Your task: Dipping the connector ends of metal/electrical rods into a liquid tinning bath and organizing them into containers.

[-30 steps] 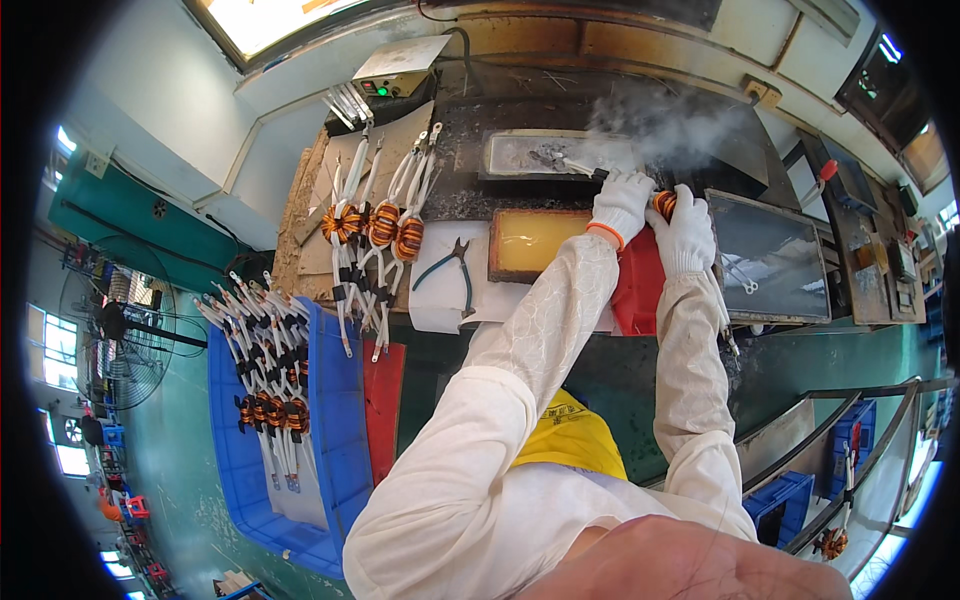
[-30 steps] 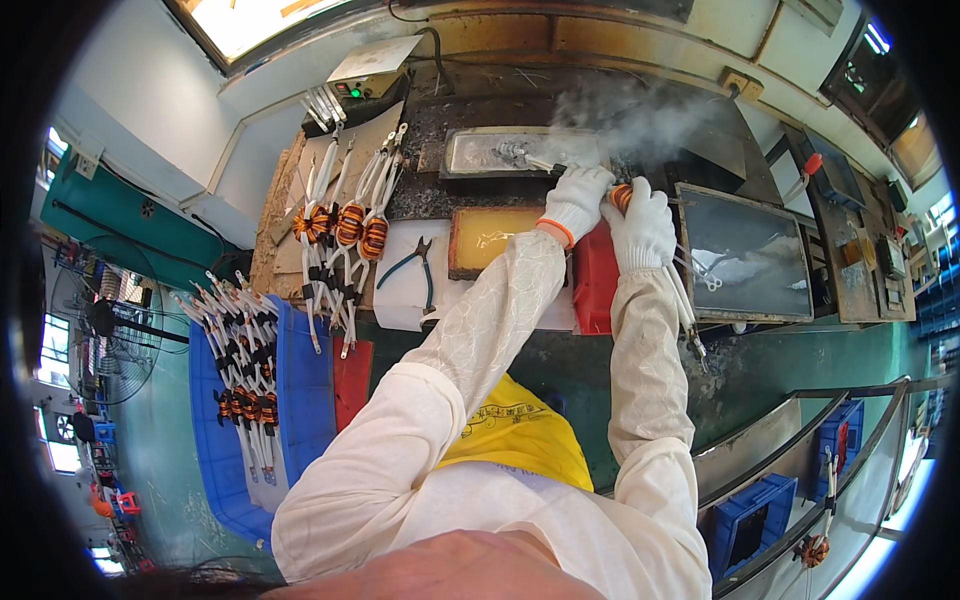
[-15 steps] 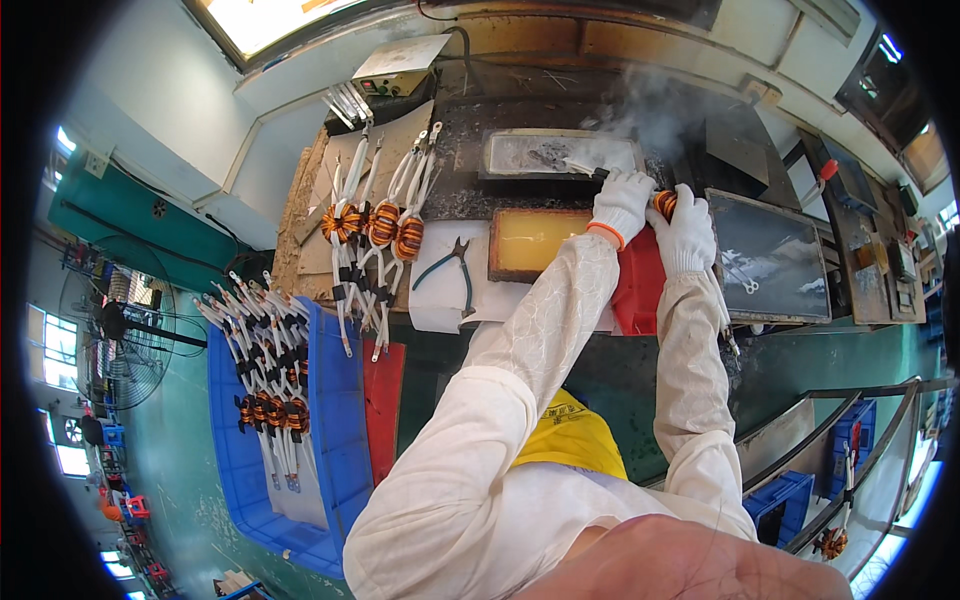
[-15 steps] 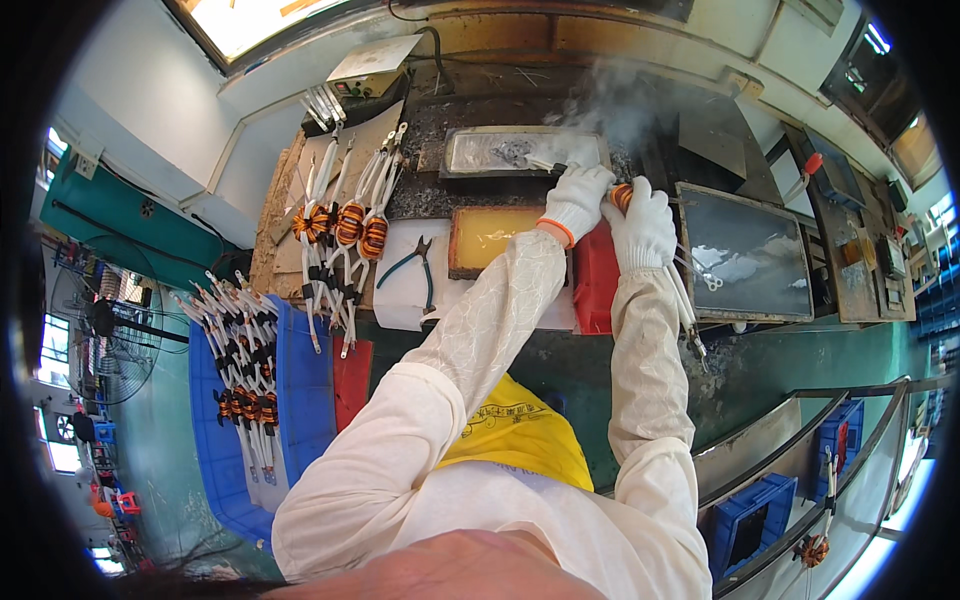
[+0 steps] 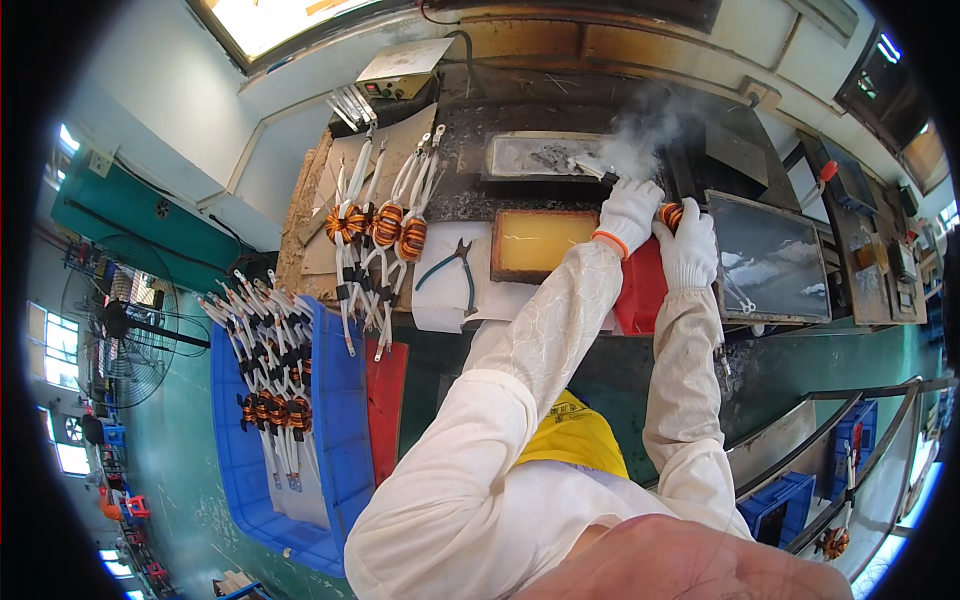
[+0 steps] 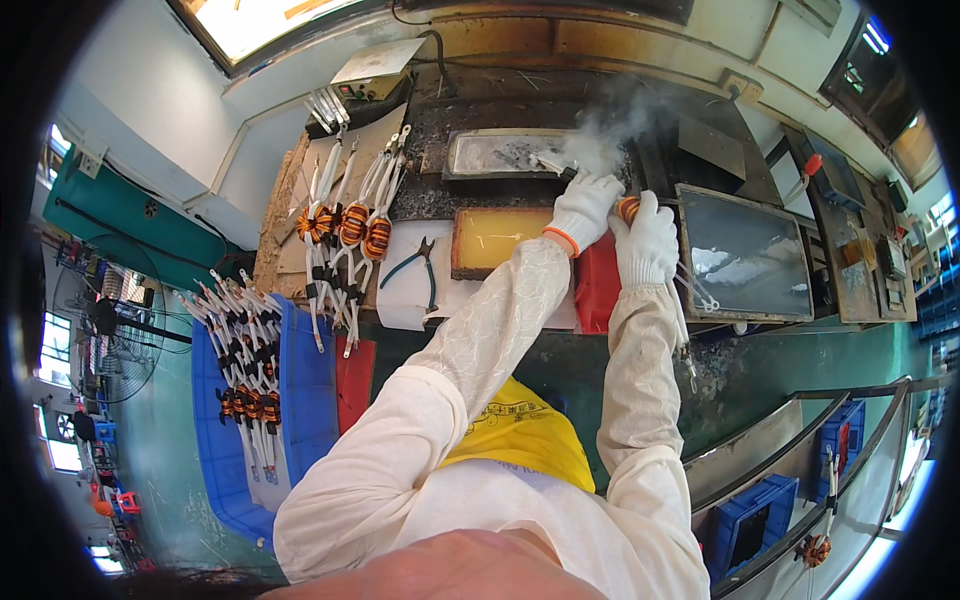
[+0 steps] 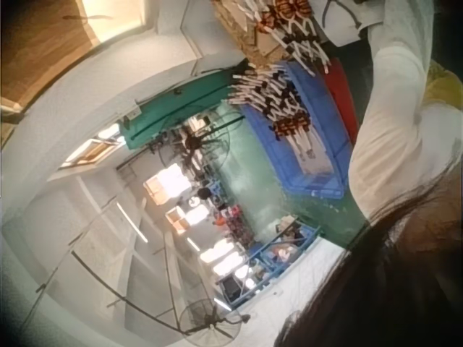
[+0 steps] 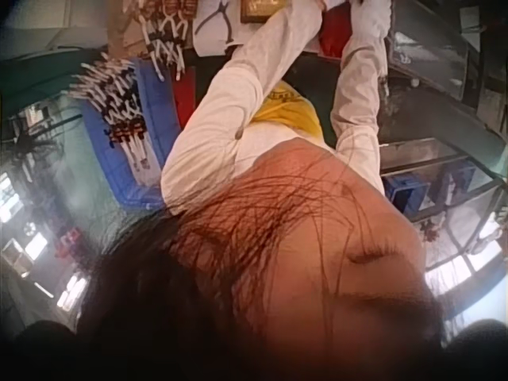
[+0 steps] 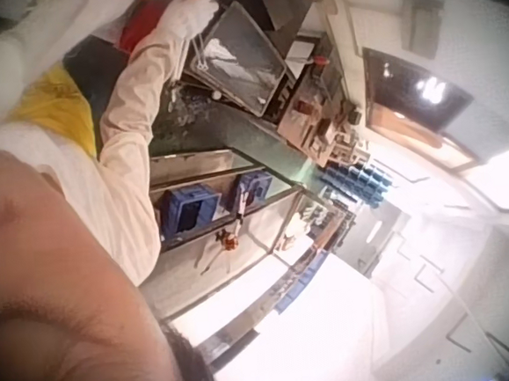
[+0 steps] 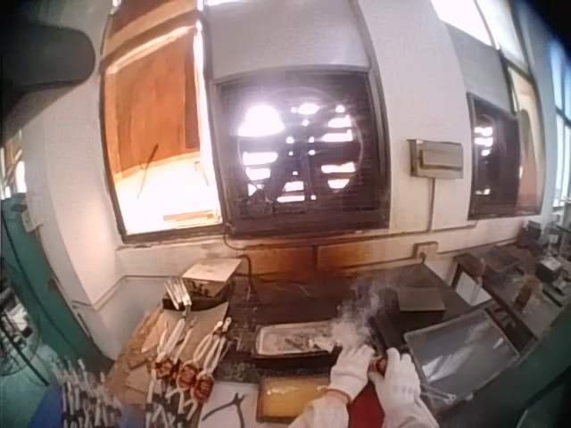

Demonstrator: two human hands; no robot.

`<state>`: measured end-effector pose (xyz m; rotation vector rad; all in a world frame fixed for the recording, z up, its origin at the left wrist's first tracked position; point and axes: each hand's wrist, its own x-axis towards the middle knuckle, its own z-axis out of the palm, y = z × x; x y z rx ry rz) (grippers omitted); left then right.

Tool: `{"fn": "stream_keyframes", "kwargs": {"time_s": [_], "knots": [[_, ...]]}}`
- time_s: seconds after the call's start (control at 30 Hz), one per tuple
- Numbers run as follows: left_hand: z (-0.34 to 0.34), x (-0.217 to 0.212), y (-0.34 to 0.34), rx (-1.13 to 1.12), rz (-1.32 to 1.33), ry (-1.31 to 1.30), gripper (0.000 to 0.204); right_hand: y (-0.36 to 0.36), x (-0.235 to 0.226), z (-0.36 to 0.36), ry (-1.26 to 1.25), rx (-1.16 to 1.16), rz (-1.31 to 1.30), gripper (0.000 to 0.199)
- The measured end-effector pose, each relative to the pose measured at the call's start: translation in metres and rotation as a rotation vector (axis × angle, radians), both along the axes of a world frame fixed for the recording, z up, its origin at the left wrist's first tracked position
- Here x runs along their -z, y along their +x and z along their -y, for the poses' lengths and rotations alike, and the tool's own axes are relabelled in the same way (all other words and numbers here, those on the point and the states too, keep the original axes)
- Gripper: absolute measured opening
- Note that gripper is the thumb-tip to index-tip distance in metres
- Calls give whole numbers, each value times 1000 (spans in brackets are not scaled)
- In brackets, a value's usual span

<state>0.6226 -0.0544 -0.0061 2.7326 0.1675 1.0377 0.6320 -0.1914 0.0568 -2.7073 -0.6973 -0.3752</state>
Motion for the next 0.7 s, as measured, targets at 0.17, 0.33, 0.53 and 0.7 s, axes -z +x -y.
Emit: {"fn": "stream_keyframes", "kwargs": {"time_s": [0.17,0.33,0.53,0.7], "knots": [[11,-8,-8,43,-150,9,30,-10,0,12,20,24,-24,60],[21,-12,-20,51,-132,86,30,-19,3,23,30,40,-34,60],[27,-25,-25,19,-124,175,28,-28,-1,34,180,20,-77,63],[42,-48,-28,6,-4,279,26,-34,7,52,385,33,-105,64]]}}
